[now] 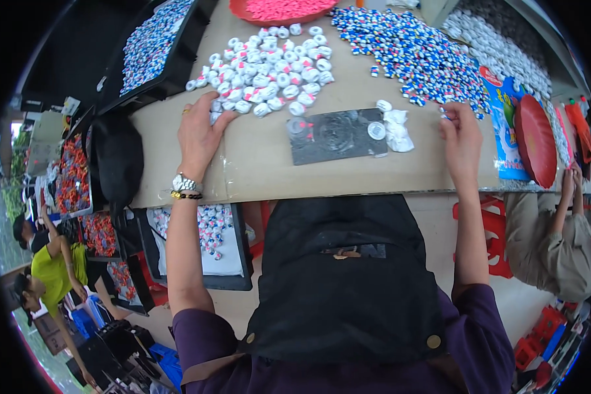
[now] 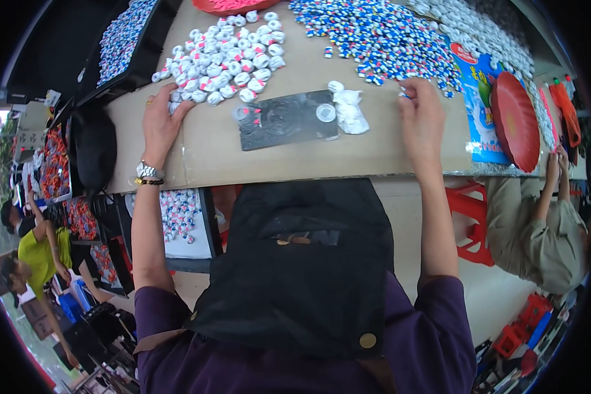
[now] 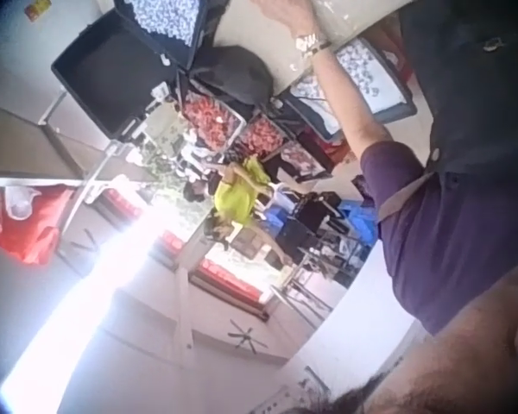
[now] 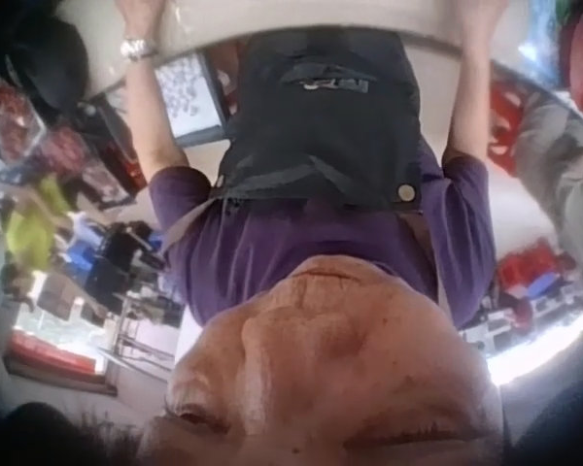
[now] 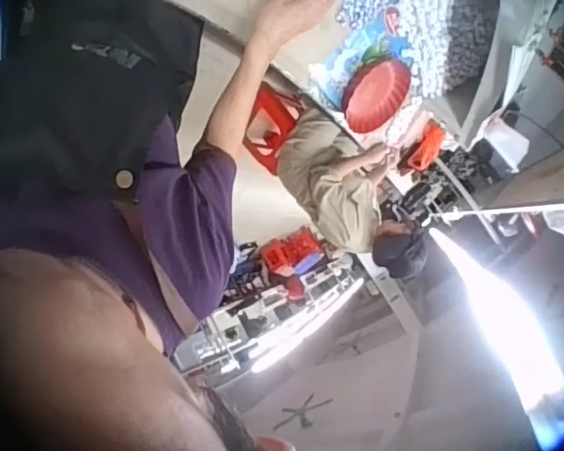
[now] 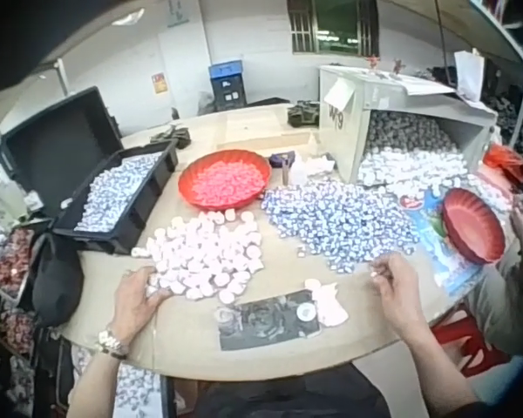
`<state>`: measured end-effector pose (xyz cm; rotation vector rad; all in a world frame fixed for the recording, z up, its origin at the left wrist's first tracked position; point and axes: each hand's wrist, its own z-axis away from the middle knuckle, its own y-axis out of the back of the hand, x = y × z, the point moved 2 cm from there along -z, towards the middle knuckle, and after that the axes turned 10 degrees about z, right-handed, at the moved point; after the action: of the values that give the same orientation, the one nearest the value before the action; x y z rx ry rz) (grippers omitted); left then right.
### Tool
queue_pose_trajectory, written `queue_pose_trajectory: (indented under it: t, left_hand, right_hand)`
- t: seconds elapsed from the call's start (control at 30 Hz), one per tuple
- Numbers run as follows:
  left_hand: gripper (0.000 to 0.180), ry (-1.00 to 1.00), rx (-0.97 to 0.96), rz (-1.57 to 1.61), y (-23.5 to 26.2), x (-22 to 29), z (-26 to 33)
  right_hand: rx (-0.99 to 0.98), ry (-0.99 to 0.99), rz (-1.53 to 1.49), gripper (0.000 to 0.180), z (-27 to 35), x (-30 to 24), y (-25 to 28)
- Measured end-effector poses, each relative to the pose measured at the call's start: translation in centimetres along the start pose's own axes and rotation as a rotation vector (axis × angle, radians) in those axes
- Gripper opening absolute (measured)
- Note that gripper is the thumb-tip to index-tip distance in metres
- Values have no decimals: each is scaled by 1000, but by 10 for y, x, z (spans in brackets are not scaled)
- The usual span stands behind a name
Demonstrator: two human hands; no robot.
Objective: The person assembles plastic figurines by adding blue caps to white figurines by hand.
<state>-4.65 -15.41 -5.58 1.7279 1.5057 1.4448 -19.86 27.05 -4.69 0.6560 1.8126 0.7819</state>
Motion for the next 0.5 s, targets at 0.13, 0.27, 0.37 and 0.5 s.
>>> queue_pose_trajectory:
  t: [0.13, 0.27, 0.37, 0.5]
  left_hand:
    - [39, -41, -9, 18, 4, -4, 3]
    - [31, 19, 23, 123, 2, -5, 5]
    - [24, 73, 227, 360, 3, -11, 5]
    - [36, 407, 369, 1597, 23, -3, 22]
  right_hand:
    - [-149, -258, -740, 18, 7, 13, 3]
    - [-228, -488, -1058, 21, 14, 4, 8]
    - [-246, -488, -1066, 26, 19, 1, 1]
    - [-311, -441, -1098, 30, 24, -18, -5]
